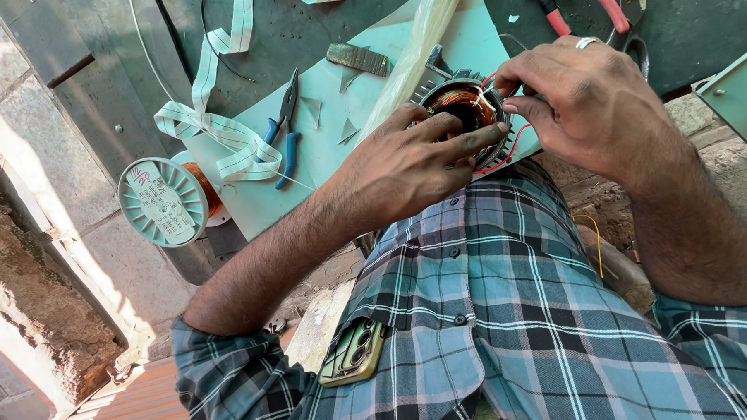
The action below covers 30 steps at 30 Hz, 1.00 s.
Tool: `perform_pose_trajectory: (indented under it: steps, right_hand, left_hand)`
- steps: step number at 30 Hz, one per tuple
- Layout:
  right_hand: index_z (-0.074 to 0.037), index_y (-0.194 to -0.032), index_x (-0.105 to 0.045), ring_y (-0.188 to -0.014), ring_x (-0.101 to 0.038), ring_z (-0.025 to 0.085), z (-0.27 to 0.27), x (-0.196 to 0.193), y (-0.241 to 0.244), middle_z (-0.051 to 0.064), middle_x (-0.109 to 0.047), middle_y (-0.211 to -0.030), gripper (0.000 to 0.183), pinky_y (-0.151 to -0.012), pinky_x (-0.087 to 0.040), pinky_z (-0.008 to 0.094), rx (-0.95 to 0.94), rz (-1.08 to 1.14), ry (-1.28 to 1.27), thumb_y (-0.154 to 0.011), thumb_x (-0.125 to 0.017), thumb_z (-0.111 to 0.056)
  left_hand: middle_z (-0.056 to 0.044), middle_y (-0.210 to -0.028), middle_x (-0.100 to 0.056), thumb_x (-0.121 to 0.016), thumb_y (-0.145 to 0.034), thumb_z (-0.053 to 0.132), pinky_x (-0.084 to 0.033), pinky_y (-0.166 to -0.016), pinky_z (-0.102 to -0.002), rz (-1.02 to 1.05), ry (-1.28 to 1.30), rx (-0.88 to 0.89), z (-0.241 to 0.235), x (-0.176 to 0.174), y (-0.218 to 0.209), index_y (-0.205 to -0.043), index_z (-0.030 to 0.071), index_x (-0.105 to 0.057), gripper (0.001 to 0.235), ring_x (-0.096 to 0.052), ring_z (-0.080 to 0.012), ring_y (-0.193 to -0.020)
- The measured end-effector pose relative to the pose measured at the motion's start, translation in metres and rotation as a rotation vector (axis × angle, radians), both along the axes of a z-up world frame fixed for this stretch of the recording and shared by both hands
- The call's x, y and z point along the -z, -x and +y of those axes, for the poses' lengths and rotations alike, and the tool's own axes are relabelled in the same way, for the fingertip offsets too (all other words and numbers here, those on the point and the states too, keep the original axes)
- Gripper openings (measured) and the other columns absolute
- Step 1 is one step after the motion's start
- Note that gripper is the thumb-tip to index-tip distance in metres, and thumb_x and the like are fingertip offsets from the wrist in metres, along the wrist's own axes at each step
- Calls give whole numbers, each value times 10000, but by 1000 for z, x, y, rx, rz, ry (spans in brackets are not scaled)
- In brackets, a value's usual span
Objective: The person works on an electrical motor stator, stripping wire insulation with pliers and twisting connections by hand. They repeatedly adjust and secure the copper windings within the stator slots using pliers and their fingers.
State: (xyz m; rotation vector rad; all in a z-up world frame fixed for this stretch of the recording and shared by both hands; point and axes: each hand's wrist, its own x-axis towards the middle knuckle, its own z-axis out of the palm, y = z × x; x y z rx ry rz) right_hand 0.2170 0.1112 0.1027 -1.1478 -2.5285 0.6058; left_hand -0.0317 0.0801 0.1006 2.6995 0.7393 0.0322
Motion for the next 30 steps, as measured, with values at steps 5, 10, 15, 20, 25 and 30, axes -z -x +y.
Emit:
perform_pose_trajectory:
  steps: [5, 10, 15, 20, 25, 30]
  right_hand:
    - [-32, -1176, -695, -896, -721, 259, 6, -7, 7, 123, -725, -1040, 311, -768, -569, 373, -9, 4, -16, -916, -839, -124]
    - [-2, -1080, -707, -879, -725, 265, 18, -11, 8, 134, -728, -988, 326, -745, -586, 355, -35, 21, -120, -820, -858, -127]
    - [-25, -1040, -739, -940, -739, 225, 35, -4, 3, 88, -755, -985, 197, -950, -583, 447, -88, 16, -214, -868, -826, -65]
    - [-15, -1025, -735, -918, -736, 238, 44, 16, 1, 103, -757, -983, 178, -862, -577, 408, -127, 67, -123, -894, -832, -87]
    - [-28, -1121, -726, -985, -737, 211, 47, 36, -2, 89, -752, -1066, 179, -884, -583, 329, -126, 127, 20, -994, -819, -113]
    - [-33, -1103, -731, -964, -746, 211, 49, 45, -10, 89, -758, -1054, 176, -863, -580, 329, -86, 214, 123, -958, -817, -84]
  left_hand:
    - [-38, -1514, -521, -694, -914, 264, -478, -1039, -478, -10, -9, 14, 1, -1, -5, -1145, 218, -743, 241, -541, -272, -1302]
    - [-39, -1480, -545, -710, -889, 243, -447, -1130, -477, -68, -72, 9, 1, 0, -5, -1218, 233, -719, 329, -501, -284, -1388]
    - [-19, -1525, -522, -717, -888, 229, -414, -1158, -492, -77, -62, 0, 0, 3, -3, -1190, 267, -738, 305, -435, -332, -1416]
    - [-16, -1538, -508, -710, -931, 274, -343, -1207, -553, -114, -64, -21, -3, 4, 2, -1133, 255, -749, 206, -372, -370, -1456]
    - [-57, -1527, -513, -710, -940, 256, -261, -1217, -548, -117, -21, 20, 1, 6, -1, -1181, 201, -728, 248, -314, -355, -1513]
    - [-99, -1460, -519, -714, -895, 203, -275, -1238, -549, -109, 65, 48, 10, 5, -9, -1193, 184, -718, 299, -315, -360, -1501]
